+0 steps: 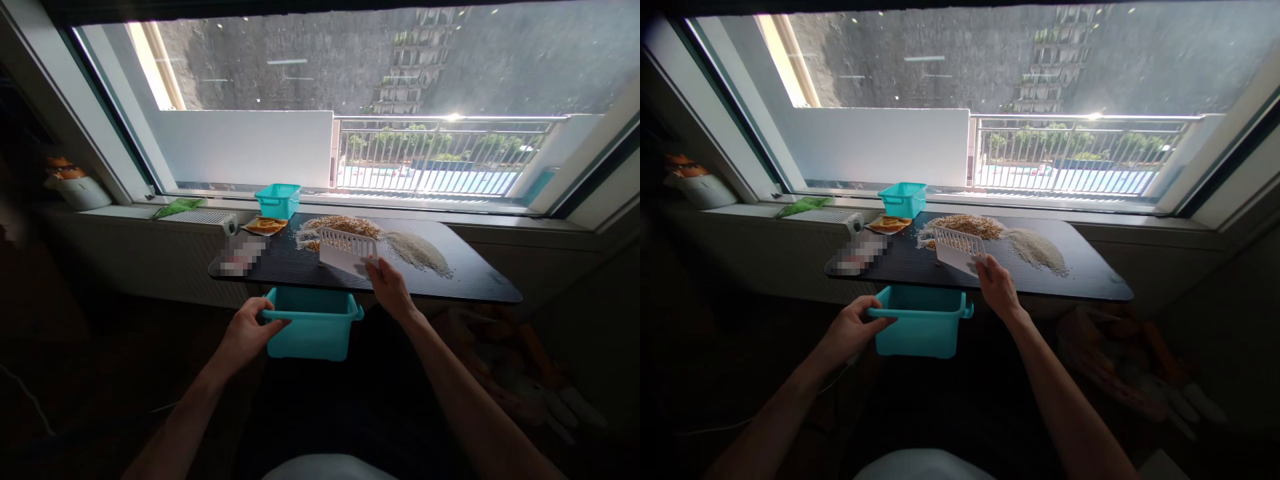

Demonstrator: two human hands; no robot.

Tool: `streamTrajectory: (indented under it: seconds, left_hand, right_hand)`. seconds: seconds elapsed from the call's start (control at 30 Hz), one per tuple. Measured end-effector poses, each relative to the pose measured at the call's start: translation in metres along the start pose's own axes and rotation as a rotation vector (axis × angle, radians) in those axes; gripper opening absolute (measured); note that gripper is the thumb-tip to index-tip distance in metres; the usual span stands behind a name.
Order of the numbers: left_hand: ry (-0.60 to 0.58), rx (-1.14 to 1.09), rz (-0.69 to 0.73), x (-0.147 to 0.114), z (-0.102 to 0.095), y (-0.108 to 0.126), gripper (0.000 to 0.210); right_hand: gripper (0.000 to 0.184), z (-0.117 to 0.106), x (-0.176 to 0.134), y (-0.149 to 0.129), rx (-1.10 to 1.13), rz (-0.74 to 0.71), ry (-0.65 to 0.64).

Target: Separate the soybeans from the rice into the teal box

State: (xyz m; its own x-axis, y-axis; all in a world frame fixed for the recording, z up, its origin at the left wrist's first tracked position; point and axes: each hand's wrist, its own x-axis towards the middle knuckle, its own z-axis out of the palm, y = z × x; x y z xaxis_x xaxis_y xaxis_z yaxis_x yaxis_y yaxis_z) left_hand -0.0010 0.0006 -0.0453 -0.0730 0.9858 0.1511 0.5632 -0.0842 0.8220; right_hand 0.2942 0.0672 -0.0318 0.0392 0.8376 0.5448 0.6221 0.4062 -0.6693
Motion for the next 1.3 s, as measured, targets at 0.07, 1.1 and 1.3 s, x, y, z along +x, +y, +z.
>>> streamTrajectory:
  seconds: [0.07, 1.1, 1.3]
  left_hand:
    - [0.002, 0.002, -0.027, -0.002, -0.004, 0.002, 0.03]
    - [-0.024, 0.006, -0.024, -0.004, -0.002, 0.008, 0.031]
    - [-0.011, 0.013, 0.0, -0.004, -0.001, 0.006, 0.03]
  right_hand:
    - [0.032, 0.003, -0.002, -0.005, 0.014, -0.012, -0.032]
    - [0.035, -0.024, 0.003, 0.016, -0.03, 0.085, 0.126]
    - [0.035, -0.027, -0.002, 0.014, -0.012, 0.101, 0.126]
